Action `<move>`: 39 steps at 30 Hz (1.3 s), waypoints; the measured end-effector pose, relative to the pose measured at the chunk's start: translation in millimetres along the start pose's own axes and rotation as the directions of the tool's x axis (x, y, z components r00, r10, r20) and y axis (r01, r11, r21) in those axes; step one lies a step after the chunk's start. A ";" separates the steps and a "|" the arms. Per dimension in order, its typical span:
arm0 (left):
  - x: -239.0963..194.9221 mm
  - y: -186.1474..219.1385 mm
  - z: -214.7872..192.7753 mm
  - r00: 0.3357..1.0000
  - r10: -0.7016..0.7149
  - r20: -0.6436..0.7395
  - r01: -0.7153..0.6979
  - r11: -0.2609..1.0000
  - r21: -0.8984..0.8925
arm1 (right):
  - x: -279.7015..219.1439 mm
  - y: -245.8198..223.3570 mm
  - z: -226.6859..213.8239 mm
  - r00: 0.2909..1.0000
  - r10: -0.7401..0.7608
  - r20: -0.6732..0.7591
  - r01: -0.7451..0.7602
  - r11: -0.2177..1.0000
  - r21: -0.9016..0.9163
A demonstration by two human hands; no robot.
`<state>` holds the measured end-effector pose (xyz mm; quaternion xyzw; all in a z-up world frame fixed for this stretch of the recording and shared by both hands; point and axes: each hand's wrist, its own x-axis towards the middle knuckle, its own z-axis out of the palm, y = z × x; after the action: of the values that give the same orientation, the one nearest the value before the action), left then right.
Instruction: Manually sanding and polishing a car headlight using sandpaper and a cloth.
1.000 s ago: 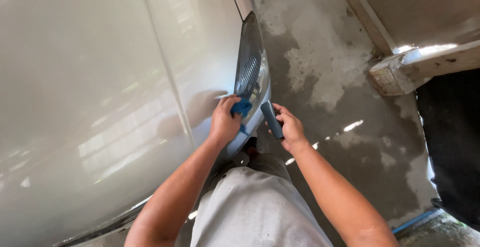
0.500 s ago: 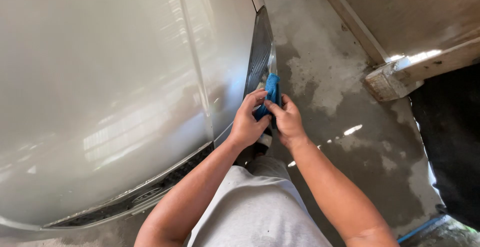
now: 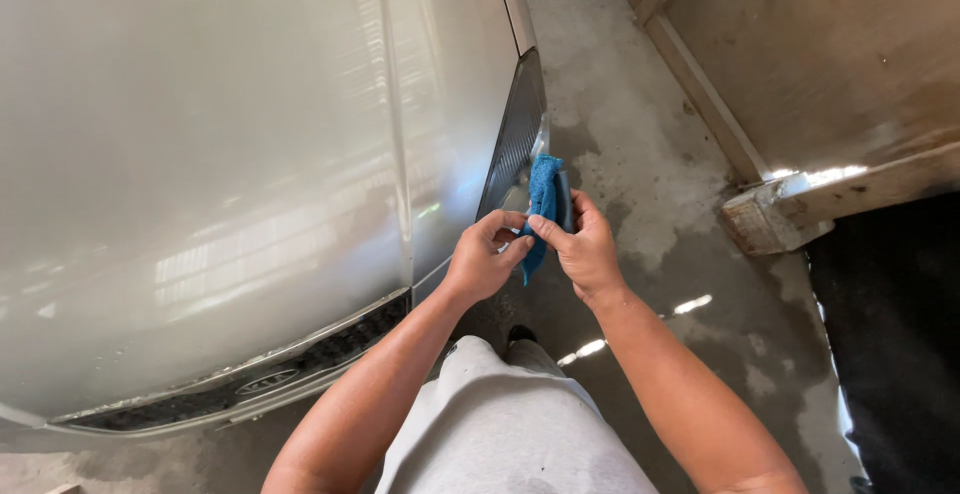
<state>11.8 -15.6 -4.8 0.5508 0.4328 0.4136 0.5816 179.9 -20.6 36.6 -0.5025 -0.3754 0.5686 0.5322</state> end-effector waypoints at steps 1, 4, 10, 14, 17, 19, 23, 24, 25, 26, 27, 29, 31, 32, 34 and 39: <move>3.5 -11.3 2.7 1.000 0.002 -0.006 -0.002 1.000 -0.003 | 0.7 -0.9 -3.2 1.000 0.000 0.006 0.000 1.000 -0.004; 8.9 -40.0 7.3 0.997 0.075 -0.029 -0.077 0.995 -0.062 | 1.3 3.0 -9.4 0.999 0.048 0.021 -0.047 0.998 -0.036; 0.4 5.9 10.5 0.998 -0.034 -0.044 0.036 0.998 0.044 | -0.6 7.3 -15.4 0.988 -0.075 0.132 0.085 0.994 -0.071; -0.2 13.5 8.6 0.985 -0.174 0.011 0.174 0.985 -0.002 | -5.6 -8.1 -13.0 0.994 -0.039 0.099 0.049 0.993 -0.105; -0.8 -4.2 6.2 0.987 -0.154 -0.057 0.144 0.979 -0.146 | -7.6 -6.3 -18.5 0.996 -0.041 0.078 0.051 0.990 -0.134; 1.3 -13.8 2.6 0.985 -0.139 -0.104 0.114 0.970 -0.216 | -9.5 -14.1 -19.2 0.994 -0.080 0.073 0.092 0.979 -0.182; -1.3 -11.4 0.5 0.973 -0.159 -0.167 0.094 0.936 -0.340 | -18.8 -32.4 -13.5 0.999 -0.026 0.045 0.032 0.990 -0.139; -2.7 -7.0 1.6 0.979 -0.151 -0.140 0.089 0.921 -0.379 | -20.3 -33.1 -12.9 0.999 -0.024 0.041 0.030 0.989 -0.145; -4.4 -4.5 5.3 0.979 -0.153 -0.138 0.091 0.921 -0.378 | -20.0 -26.8 -11.5 0.999 -0.023 0.038 0.029 0.989 -0.144; -4.8 -2.1 8.5 0.992 -0.099 -0.082 0.060 0.918 -0.391 | -18.5 -20.7 -9.9 0.997 -0.036 0.065 0.045 0.990 -0.137; -5.2 0.4 11.7 0.999 -0.044 -0.027 0.030 0.914 -0.405 | -17.0 -14.6 -8.1 0.995 -0.049 0.092 0.060 0.990 -0.129; -5.6 0.8 11.6 0.999 -0.039 0.002 0.036 0.919 -0.393 | -16.9 -8.9 -9.7 0.997 -0.014 0.074 0.023 0.991 -0.128; -7.4 3.9 10.9 0.999 -0.035 0.032 0.045 0.923 -0.382 | -17.3 -5.5 -11.2 0.998 0.023 0.054 -0.016 0.992 -0.128; -8.3 6.3 11.6 0.999 -0.044 0.029 0.052 0.937 -0.346 | -18.0 -5.0 -13.3 0.998 0.007 0.055 0.001 0.990 -0.142; -6.4 1.9 12.2 0.998 -0.055 0.028 0.061 0.949 -0.311 | -18.4 -5.1 -16.5 0.999 -0.009 0.053 0.017 0.988 -0.156; -3.6 -4.7 2.4 0.996 -0.052 -0.074 0.021 0.926 -0.376 | -21.6 -11.1 -19.7 0.999 -0.051 -0.002 0.050 0.981 -0.185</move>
<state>13.1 -19.9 -9.3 0.4039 0.3795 0.5001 0.6654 200.0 -42.3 46.8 -0.5419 -0.4374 0.5160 0.4987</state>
